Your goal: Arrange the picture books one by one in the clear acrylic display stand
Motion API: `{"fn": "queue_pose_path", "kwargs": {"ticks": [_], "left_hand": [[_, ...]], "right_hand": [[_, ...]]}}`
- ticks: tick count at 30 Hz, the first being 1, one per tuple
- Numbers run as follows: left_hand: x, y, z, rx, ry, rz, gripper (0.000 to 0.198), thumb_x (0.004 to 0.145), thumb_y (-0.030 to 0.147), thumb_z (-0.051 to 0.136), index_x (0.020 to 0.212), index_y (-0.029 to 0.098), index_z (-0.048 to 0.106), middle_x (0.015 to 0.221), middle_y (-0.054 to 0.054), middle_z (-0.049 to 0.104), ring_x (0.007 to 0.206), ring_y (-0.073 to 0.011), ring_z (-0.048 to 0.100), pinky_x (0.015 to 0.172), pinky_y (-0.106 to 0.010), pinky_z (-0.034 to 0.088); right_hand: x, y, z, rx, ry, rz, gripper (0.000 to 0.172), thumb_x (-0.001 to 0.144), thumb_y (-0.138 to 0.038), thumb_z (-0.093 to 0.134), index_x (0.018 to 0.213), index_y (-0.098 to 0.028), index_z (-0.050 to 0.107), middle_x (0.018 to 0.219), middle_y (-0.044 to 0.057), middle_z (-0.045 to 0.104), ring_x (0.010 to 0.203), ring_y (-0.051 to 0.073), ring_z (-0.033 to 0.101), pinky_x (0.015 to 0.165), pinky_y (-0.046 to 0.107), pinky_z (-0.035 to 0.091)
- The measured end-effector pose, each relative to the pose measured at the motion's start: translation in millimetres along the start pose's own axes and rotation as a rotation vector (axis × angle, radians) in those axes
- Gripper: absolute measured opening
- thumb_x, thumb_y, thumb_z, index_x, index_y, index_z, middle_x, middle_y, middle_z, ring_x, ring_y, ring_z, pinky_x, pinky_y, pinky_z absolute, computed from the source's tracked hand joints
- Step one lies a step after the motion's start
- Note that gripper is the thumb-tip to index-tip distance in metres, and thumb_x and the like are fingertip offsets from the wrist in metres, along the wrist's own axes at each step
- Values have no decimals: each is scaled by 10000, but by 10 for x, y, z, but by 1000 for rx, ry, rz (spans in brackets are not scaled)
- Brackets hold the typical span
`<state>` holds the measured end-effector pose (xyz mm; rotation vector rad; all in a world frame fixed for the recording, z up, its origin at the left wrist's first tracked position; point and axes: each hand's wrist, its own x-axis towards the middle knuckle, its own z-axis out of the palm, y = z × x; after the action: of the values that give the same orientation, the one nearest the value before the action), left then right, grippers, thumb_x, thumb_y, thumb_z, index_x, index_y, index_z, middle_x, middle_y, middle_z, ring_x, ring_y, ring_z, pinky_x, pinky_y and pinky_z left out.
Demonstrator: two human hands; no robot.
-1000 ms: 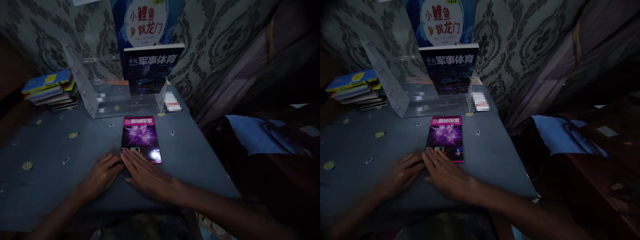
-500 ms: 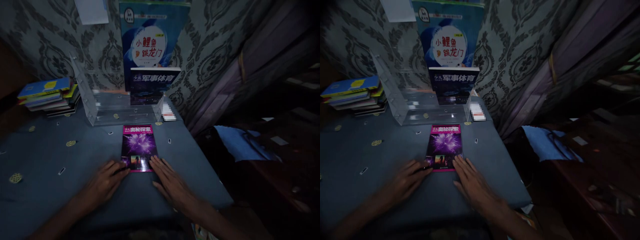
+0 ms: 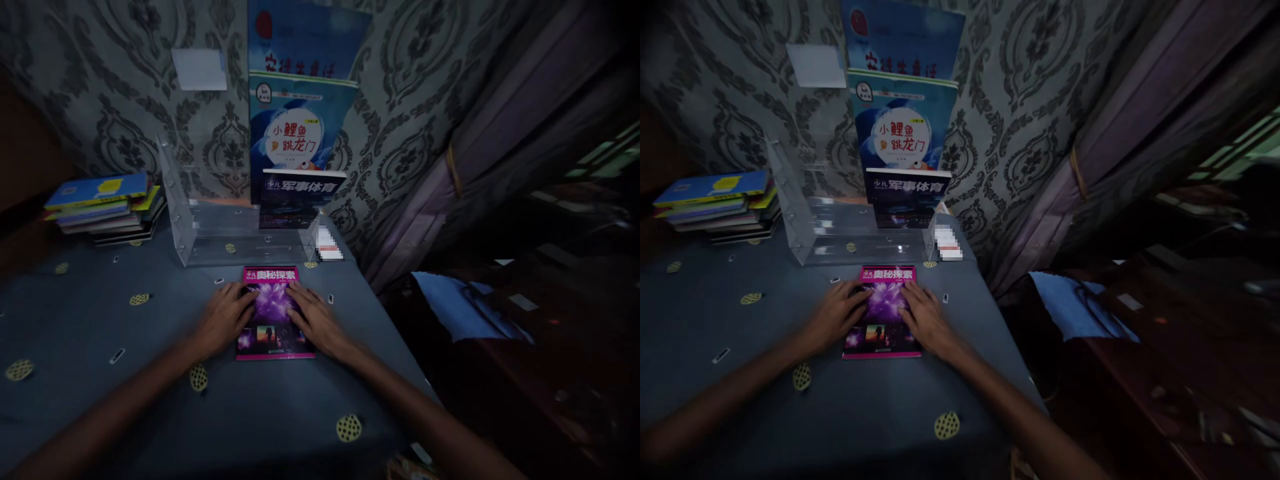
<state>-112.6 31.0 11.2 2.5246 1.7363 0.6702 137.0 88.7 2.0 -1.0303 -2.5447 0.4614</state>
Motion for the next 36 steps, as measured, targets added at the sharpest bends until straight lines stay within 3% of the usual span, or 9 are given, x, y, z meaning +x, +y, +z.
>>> {"fn": "queue_pose_path", "kwargs": {"ticks": [8,13,16,19,23,27,31,33,36], "left_hand": [[158,13,36,-31,25,-183,347,938,243,502,1259,219,632,1242,-121,620,1111,-295,550,987,-506,438],[230,-144,52,-789,143,-424,357,805,306,656,1148,208,675,1178,-84,687,1142,-283,582,1044,-466,423],[263,-216,47,-1150,182,-607,493,728,338,748,1180,173,638,1177,-110,689,1039,-256,660,896,-371,525],[255,-178,31,-1382,86,-755,535,676,320,829,1151,163,641,1074,-100,716,874,-204,698,732,-279,549],[240,-30,-14,-1586,-96,-746,470,659,355,871,1038,143,693,965,-101,735,770,-189,695,677,-274,561],[259,41,-85,-1694,-99,-691,435,695,314,869,1066,163,700,909,-67,739,712,-155,685,678,-253,563],[272,66,-138,-1731,-34,-646,481,707,282,861,1141,168,687,875,-53,740,659,-142,676,622,-229,553],[274,86,-162,-1745,-9,-632,499,724,277,847,1179,172,674,897,-54,744,665,-141,681,626,-224,550],[289,126,-234,-1734,21,-611,550,726,304,845,1227,183,651,1015,-77,748,788,-180,715,710,-250,566]], "right_hand": [[227,203,111,-6,107,2,477,998,-293,399,1445,-141,467,1510,170,467,1456,270,356,1171,539,318],[211,201,163,-5,139,12,462,983,-268,415,1411,-120,506,1484,184,496,1436,281,390,1169,542,328],[200,201,148,19,155,1,466,991,-282,402,1419,-123,499,1491,184,487,1437,284,389,1172,546,325],[188,198,134,47,166,-4,472,994,-283,395,1438,-144,481,1498,180,479,1434,283,393,1166,552,331],[177,194,122,129,183,11,480,990,-296,397,1445,-163,474,1504,166,476,1433,274,394,1173,542,321],[194,222,83,311,262,120,571,957,-406,469,1473,-165,426,1515,170,452,1410,300,411,1140,531,358],[239,248,26,702,344,256,602,864,-502,602,1380,-200,526,995,68,682,865,219,650,783,371,544],[255,224,-21,971,276,307,565,832,-543,639,1262,-179,608,687,-36,545,551,117,491,529,248,452],[270,138,-152,1268,151,290,471,786,-559,702,1043,-165,682,619,-74,420,484,57,327,420,169,287]]}}
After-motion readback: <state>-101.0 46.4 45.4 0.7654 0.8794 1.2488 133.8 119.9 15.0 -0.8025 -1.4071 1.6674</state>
